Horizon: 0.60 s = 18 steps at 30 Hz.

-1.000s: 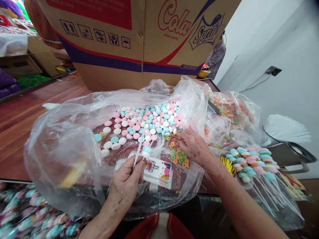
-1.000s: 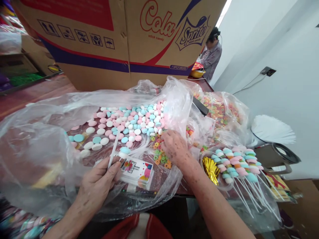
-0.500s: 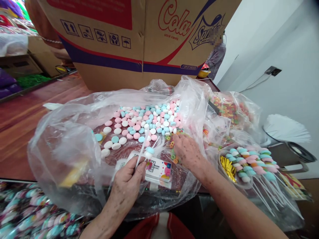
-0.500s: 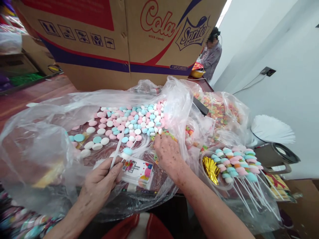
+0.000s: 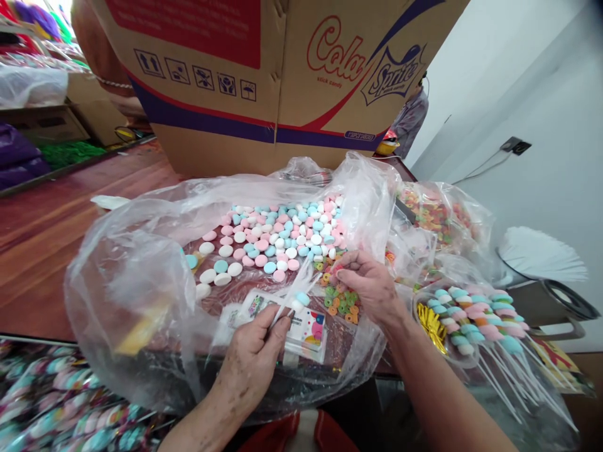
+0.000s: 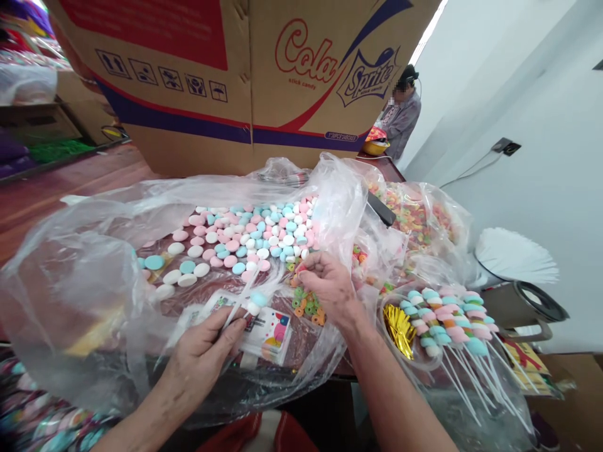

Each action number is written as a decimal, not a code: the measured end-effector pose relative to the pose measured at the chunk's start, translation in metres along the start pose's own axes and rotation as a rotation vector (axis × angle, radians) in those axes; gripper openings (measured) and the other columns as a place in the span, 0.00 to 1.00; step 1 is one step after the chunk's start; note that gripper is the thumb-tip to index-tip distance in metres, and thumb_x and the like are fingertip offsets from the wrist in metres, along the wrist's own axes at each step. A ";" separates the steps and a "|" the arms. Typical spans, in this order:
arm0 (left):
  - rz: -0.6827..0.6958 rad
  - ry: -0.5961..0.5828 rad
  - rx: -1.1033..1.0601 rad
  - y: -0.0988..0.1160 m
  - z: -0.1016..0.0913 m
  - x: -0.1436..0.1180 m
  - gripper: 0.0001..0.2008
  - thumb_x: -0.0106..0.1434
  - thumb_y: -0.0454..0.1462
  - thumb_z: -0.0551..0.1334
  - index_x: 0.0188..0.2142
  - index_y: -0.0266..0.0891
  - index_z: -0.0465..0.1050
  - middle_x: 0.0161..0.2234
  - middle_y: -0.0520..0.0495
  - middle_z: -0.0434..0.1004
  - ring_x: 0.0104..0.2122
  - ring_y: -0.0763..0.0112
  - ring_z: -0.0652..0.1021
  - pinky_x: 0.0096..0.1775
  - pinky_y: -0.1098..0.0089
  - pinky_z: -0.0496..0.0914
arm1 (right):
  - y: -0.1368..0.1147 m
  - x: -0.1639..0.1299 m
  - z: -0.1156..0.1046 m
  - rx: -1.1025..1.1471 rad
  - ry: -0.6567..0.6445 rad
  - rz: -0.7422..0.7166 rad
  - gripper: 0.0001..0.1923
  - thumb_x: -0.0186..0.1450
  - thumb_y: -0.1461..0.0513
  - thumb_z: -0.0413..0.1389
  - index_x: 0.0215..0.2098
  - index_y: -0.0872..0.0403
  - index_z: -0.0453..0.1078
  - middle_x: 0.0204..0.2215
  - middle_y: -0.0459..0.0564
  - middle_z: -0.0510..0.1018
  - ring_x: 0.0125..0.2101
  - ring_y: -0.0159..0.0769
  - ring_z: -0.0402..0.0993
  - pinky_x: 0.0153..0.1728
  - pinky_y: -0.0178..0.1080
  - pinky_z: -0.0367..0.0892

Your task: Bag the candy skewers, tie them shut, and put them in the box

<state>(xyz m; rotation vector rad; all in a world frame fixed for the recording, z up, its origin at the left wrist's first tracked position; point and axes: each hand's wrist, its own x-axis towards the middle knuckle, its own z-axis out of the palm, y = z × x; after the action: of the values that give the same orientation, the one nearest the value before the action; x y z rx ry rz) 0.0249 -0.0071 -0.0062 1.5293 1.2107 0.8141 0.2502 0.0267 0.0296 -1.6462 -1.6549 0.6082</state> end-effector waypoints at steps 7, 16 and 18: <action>0.042 -0.019 0.057 0.009 0.005 0.000 0.13 0.67 0.45 0.55 0.33 0.41 0.72 0.20 0.56 0.63 0.23 0.72 0.65 0.26 0.73 0.60 | -0.002 -0.006 -0.001 1.023 -0.049 0.205 0.10 0.54 0.62 0.65 0.31 0.53 0.70 0.26 0.44 0.78 0.26 0.31 0.77 0.28 0.33 0.72; 0.026 -0.025 0.109 0.015 0.004 0.004 0.13 0.66 0.44 0.54 0.30 0.41 0.71 0.19 0.57 0.64 0.21 0.72 0.65 0.25 0.73 0.60 | 0.003 -0.008 0.007 0.811 -0.056 0.066 0.09 0.56 0.60 0.65 0.34 0.54 0.74 0.30 0.46 0.80 0.30 0.32 0.76 0.33 0.35 0.73; 0.018 -0.028 0.101 0.013 0.004 0.004 0.13 0.66 0.44 0.55 0.30 0.41 0.70 0.19 0.57 0.63 0.21 0.72 0.64 0.25 0.73 0.59 | 0.003 -0.009 0.008 0.695 -0.038 0.010 0.07 0.57 0.60 0.64 0.35 0.53 0.75 0.33 0.47 0.81 0.33 0.33 0.76 0.36 0.36 0.73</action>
<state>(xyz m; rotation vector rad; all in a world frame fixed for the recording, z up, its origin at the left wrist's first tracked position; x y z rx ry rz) 0.0333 -0.0045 0.0050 1.6303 1.2354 0.7511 0.2457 0.0194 0.0212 -1.1336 -1.2500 1.0781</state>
